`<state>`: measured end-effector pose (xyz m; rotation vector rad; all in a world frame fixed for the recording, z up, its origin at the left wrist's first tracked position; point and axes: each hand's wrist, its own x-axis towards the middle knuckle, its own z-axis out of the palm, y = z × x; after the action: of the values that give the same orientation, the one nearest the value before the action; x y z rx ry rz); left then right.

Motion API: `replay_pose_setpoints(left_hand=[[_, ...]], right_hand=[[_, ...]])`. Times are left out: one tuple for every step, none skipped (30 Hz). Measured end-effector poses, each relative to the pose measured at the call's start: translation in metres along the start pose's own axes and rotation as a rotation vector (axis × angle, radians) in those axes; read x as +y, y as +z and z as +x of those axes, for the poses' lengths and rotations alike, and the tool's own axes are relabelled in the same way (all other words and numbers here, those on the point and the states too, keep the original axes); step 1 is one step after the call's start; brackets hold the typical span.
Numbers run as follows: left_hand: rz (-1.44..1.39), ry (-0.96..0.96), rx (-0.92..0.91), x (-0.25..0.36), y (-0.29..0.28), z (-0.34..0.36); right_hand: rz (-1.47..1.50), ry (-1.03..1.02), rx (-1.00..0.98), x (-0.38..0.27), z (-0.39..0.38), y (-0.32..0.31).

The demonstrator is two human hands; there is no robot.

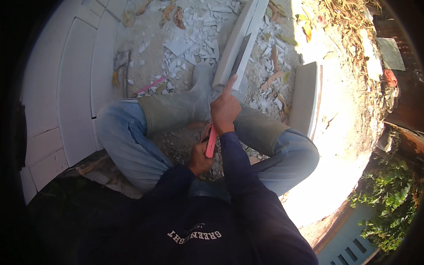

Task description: The person sits on the ground and uses a hand saw to cut a long, white rectangular piece of material. They hold the material steady with one hand while sawing with the other, periodically adjusting their grip and the position of the material.

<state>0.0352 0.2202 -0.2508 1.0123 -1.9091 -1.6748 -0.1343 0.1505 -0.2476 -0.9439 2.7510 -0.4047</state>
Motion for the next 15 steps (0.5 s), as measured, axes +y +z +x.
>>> replay_pose_setpoints(left_hand=[[0.017,0.006,-0.013,0.004,-0.003,-0.004],[0.037,0.011,-0.028,0.008,-0.006,-0.007],[0.069,0.004,-0.029,0.011,-0.004,0.002],[0.078,0.006,-0.046,0.015,0.0,0.027],[0.09,0.004,-0.056,0.021,0.004,0.051],[0.082,-0.019,-0.069,0.022,0.012,0.083],[0.057,0.039,-0.022,0.024,0.025,0.095],[0.03,0.115,0.027,0.023,0.033,0.104],[0.061,0.123,0.031,0.018,0.031,0.106],[0.094,0.119,0.036,0.015,0.031,0.102],[0.127,0.115,0.039,0.013,0.032,0.094],[0.105,0.02,0.034,0.006,0.03,0.069],[0.085,-0.056,0.026,0.0,0.023,0.042],[0.059,-0.047,0.025,-0.002,0.014,0.011],[0.037,-0.043,0.036,-0.003,0.004,-0.016]], right_hand=[[0.029,0.039,-0.057,0.0,-0.018,-0.001],[0.005,0.021,-0.017,0.002,-0.011,0.004],[-0.019,0.001,0.022,0.006,0.001,0.01],[-0.048,-0.01,0.07,0.01,0.017,0.01],[-0.027,-0.025,0.121,0.011,0.052,0.004],[-0.009,-0.042,0.15,0.01,0.088,-0.001],[-0.022,-0.066,0.158,0.01,0.108,0.003],[-0.02,-0.086,0.173,0.011,0.113,0.005],[-0.019,-0.1,0.189,0.014,0.118,0.006],[-0.003,-0.105,0.181,0.015,0.11,0.003],[0.013,-0.11,0.175,0.015,0.102,0.002],[-0.035,-0.078,0.124,0.015,0.078,0.006],[-0.077,-0.046,0.092,0.006,0.047,-0.001],[-0.043,-0.009,0.05,0.006,0.013,0.0],[-0.004,0.017,0.002,0.006,-0.014,0.006]])
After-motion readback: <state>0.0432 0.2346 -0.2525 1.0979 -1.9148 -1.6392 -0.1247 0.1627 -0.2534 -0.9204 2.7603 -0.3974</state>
